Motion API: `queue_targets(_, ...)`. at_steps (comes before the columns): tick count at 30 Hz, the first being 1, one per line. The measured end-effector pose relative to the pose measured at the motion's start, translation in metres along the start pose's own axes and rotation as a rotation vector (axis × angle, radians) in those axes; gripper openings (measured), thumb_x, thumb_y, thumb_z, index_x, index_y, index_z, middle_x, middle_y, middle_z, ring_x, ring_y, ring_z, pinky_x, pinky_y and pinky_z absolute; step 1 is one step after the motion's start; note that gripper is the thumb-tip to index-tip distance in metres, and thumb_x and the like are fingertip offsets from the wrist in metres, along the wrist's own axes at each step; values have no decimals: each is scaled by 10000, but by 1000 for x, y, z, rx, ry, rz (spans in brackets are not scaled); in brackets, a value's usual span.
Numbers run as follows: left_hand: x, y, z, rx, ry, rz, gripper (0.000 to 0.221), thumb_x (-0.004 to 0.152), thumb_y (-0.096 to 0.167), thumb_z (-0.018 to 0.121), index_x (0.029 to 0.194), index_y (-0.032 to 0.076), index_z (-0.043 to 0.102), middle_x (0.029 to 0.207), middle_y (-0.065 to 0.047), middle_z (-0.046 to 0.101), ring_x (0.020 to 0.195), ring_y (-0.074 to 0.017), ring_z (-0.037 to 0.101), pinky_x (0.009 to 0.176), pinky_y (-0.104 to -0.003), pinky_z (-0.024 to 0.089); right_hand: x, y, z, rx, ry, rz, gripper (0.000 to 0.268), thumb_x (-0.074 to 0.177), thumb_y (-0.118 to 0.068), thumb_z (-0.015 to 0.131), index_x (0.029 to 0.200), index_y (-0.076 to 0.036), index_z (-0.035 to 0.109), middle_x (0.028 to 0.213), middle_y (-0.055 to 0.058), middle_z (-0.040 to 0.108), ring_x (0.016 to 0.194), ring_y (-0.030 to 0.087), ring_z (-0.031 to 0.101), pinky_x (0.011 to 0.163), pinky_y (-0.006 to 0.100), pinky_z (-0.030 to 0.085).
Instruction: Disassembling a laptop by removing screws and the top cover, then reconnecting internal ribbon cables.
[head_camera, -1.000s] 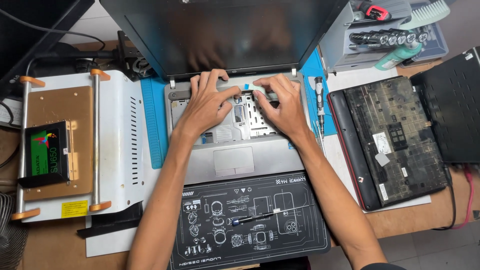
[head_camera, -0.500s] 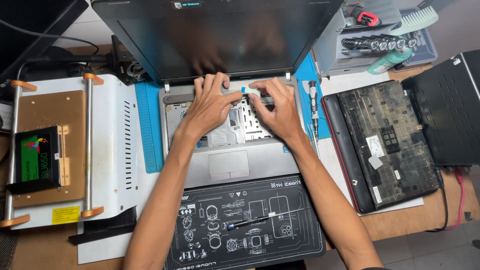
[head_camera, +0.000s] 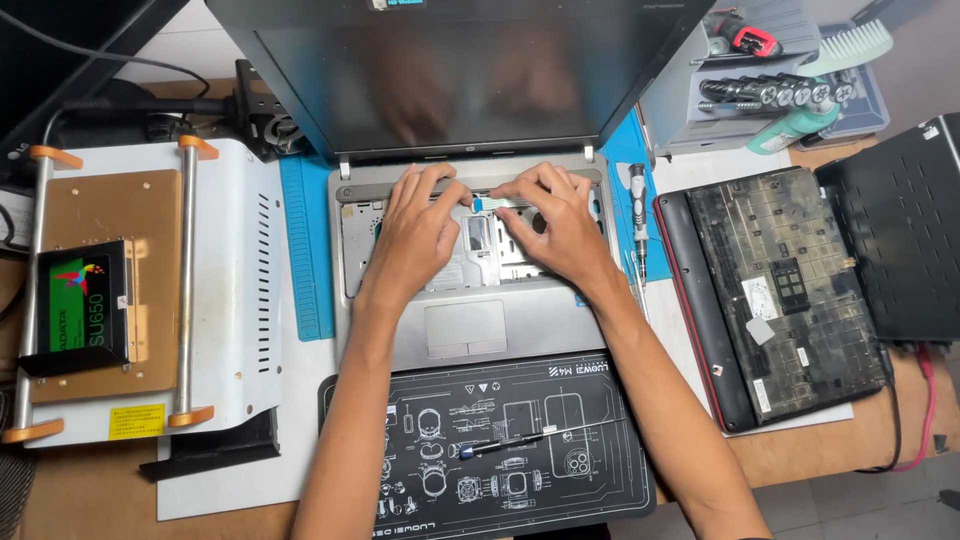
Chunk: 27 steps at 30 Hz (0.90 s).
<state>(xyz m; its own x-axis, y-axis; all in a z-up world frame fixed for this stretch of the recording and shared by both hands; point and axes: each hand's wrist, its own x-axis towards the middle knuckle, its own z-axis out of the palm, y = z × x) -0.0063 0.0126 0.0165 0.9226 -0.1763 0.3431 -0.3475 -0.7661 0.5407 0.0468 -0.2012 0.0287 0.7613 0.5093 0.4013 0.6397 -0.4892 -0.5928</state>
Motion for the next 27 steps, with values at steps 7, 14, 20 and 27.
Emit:
queue_targets(7, -2, -2, 3, 34, 28, 2, 354, 900, -68, 500, 1148, 136, 648, 1226, -108, 593, 1235, -302, 580, 1213, -511, 290, -1, -1, 2, -44, -36, 14, 175, 963, -169, 777, 1136, -185, 754, 986, 2, 616, 989, 209, 622, 978, 378, 368)
queue_targets(14, -3, -4, 4, 54, 38, 23, 378, 891, -74, 515, 1145, 149, 685, 1239, -114, 590, 1220, -298, 567, 1213, -515, 288, 0, 1, 3, -45, -46, 23, 153, 978, -185, 773, 1131, -193, 759, 995, -2, 613, 999, 193, 607, 978, 371, 352)
queue_targets(20, -4, -7, 7, 61, 42, 21, 372, 892, -77, 531, 1123, 155, 707, 1251, -108, 591, 1227, -292, 559, 1211, -518, 290, 0, 0, 3, -20, -57, 39, 139, 986, -184, 766, 1125, -190, 770, 999, 1, 628, 1009, 192, 608, 988, 377, 349)
queue_targets(27, -4, -7, 6, 52, 52, 41, 341, 893, -86, 552, 1066, 139, 742, 1244, -129, 595, 1239, -305, 552, 1211, -516, 285, 1, -2, 2, -47, -48, 16, 129, 988, -210, 774, 1116, -201, 782, 999, -10, 645, 1002, 188, 606, 975, 371, 342)
